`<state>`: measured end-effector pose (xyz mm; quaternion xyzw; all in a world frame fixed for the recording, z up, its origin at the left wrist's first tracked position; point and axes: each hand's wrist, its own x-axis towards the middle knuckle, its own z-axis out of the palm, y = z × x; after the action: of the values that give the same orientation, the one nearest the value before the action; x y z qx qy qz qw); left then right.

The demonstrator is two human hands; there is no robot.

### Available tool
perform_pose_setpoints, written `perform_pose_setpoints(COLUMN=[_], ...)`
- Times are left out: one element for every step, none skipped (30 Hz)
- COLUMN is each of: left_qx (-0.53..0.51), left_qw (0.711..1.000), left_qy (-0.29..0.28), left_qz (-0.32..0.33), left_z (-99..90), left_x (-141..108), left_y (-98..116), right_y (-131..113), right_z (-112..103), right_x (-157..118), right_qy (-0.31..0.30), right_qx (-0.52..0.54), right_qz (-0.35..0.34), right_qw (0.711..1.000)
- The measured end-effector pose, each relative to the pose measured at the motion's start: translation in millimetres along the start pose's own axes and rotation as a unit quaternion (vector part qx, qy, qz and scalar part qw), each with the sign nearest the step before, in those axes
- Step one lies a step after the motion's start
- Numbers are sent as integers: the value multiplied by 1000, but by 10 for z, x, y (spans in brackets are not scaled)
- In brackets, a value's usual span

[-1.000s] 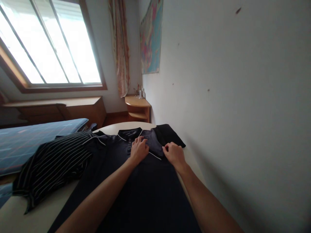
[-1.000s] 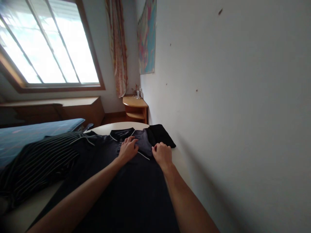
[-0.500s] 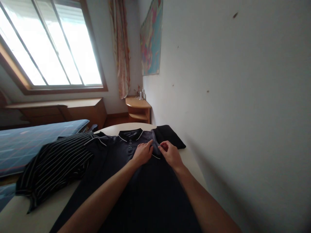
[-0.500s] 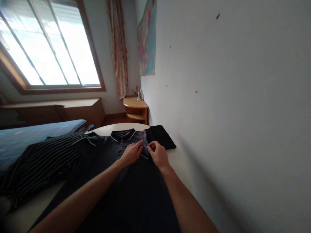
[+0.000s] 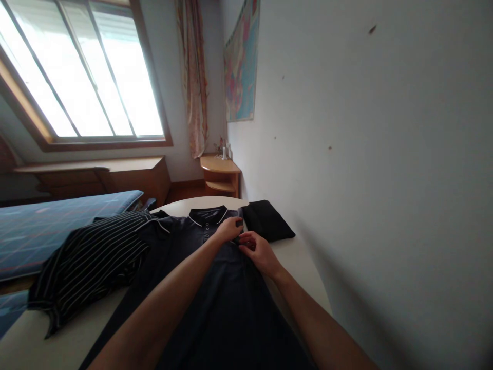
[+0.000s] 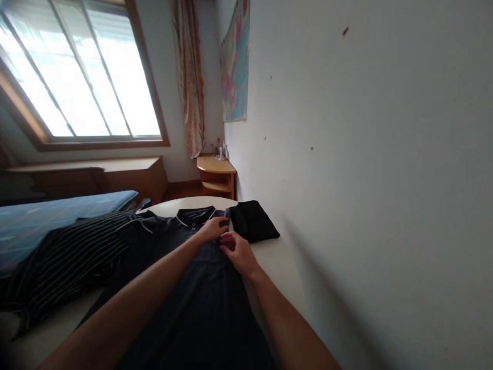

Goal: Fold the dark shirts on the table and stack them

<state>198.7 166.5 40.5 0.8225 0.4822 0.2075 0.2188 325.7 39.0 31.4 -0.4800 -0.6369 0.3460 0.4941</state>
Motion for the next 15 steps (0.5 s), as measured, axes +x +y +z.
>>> perform_pose_setpoints(left_qx=[2,4,6,7,8,7,6,3,0,-3,-7,-11,-14,-18,-22], left_qw=[1000,1000,1000,1000,1000,1000,1000,1000,1000,1000,1000,1000,999,999,999], left_qy=[5,9,13,17,20,23,24,25,26,26,25,24,24,23,23], left_qz=[-3,-6,-7,-7,-5,-3,0,3,6,9,12,14,17,19,22], left_z=[5,8,10,12,13,14,16,17,18,18,17,12,5,-6,-20], left_x=[10,17,23,28,33,39,45,51,57,63,68,73,78,82,87], left_y=[-9,-20,-31,-43,-57,-72,-88,-104,-120,-135,-149,-161,-172,-181,-190], right_y=[-7,-22,-44,-73,-107,-147,-191,-236,-282,-325,-365,-400,-432,-460,-487], right_z=[6,10,10,7,0,-10,-21,-31,-37,-39,-36,-25,-10,10,32], right_x=[-3,-9,-17,-30,-46,-65,-88,-111,-134,-153,-168,-177,-179,-175,-165], right_qy=[-9,-19,-27,-34,-38,-39,-42,-47,-54,-61,-67,-71,-74,-75,-78], right_qx=[9,10,1,-23,-63,-116,-176,-236,-290,-332,-360,-373,-372,-359,-339], right_qz=[-1,-4,-8,-14,-18,-18,-15,-8,4,17,29,39,47,51,54], right_qw=[1000,1000,1000,999,997,992,983,971,956,941,930,924,924,929,936])
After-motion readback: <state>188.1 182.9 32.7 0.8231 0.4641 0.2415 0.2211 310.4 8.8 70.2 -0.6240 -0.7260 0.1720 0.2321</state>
